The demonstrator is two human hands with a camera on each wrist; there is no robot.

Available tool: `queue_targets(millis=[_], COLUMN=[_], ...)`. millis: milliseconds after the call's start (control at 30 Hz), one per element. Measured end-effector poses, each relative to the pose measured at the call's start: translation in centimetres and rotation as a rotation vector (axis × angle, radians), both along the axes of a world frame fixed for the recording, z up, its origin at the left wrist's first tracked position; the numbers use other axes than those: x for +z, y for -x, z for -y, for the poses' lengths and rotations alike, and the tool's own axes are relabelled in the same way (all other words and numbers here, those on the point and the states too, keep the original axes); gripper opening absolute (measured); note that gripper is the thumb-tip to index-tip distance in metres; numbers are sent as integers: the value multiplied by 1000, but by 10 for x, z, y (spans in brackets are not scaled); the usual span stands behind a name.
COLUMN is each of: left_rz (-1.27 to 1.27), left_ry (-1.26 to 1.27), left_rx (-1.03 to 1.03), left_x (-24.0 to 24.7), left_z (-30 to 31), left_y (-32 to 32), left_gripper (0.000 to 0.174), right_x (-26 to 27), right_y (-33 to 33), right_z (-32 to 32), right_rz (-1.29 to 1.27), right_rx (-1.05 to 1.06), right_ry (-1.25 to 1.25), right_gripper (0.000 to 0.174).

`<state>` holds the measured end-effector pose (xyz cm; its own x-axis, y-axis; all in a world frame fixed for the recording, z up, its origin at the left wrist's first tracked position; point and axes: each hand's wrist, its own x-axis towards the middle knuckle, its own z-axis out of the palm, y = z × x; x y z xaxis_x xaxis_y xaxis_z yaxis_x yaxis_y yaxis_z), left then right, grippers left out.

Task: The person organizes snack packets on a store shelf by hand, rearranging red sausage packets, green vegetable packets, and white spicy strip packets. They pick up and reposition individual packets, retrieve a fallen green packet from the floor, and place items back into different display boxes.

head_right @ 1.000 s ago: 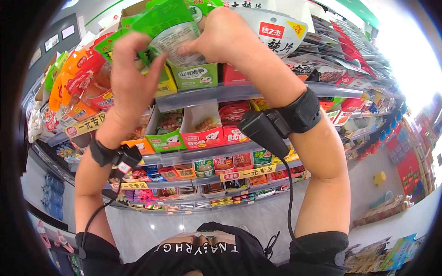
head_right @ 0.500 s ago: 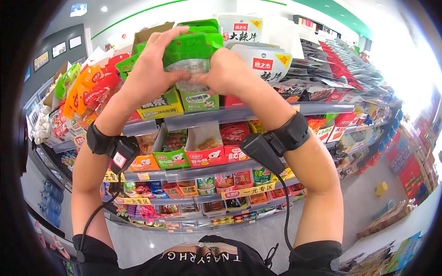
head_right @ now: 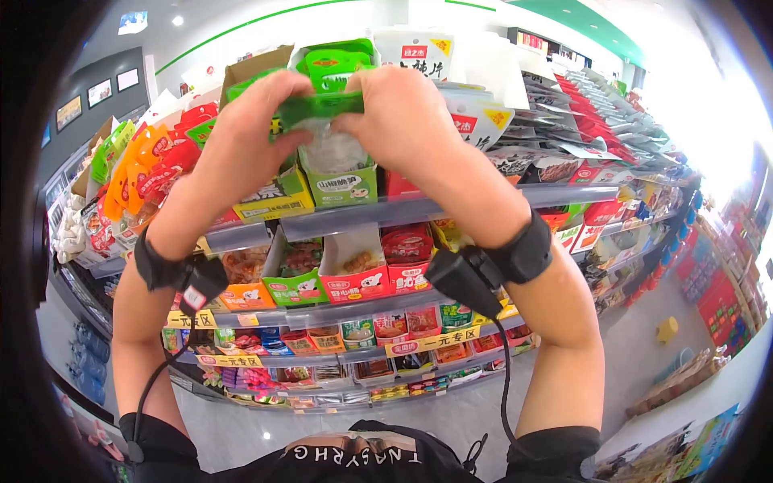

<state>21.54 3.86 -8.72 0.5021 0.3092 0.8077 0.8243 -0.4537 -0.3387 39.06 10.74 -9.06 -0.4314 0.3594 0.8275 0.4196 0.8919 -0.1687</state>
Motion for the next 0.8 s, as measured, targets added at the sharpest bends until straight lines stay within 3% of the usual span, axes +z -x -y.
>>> queue_targets(millis=[200, 267, 333, 433, 533, 633, 667, 733, 800], left_rz=[140, 120, 53, -71, -95, -85, -82, -155, -198], left_ry=[353, 370, 302, 310, 316, 240, 211, 60, -91], left_rx=[94, 128, 175, 228, 304, 280, 255, 233, 232], left_x=[23, 26, 21, 22, 23, 13, 5, -10, -17], left_z=[-1, 0, -3, -5, 2, 6, 5, 5, 4], left_y=[-5, -5, -7, -12, -17, -11, -8, -10, -13], left_gripper=[38, 37, 35, 35, 32, 28, 26, 22, 22], right_x=[17, 14, 7, 6, 10, 37, 48, 59, 62], right_y=[-5, -4, 1, 3, -5, -27, -31, -30, -25], right_z=[-5, -7, -9, 1, -3, 15, 21, 5, -6], right_rz=[231, 225, 164, 253, 285, 182, 118, 31, 128], right_rx=[58, 28, -20, -132, -47, 176, 147, 81, 10], right_ry=[207, 103, -51, -72, -102, 277, 289, -26, -111], right_gripper=[28, 30, 32, 35, 32, 25, 23, 28, 33])
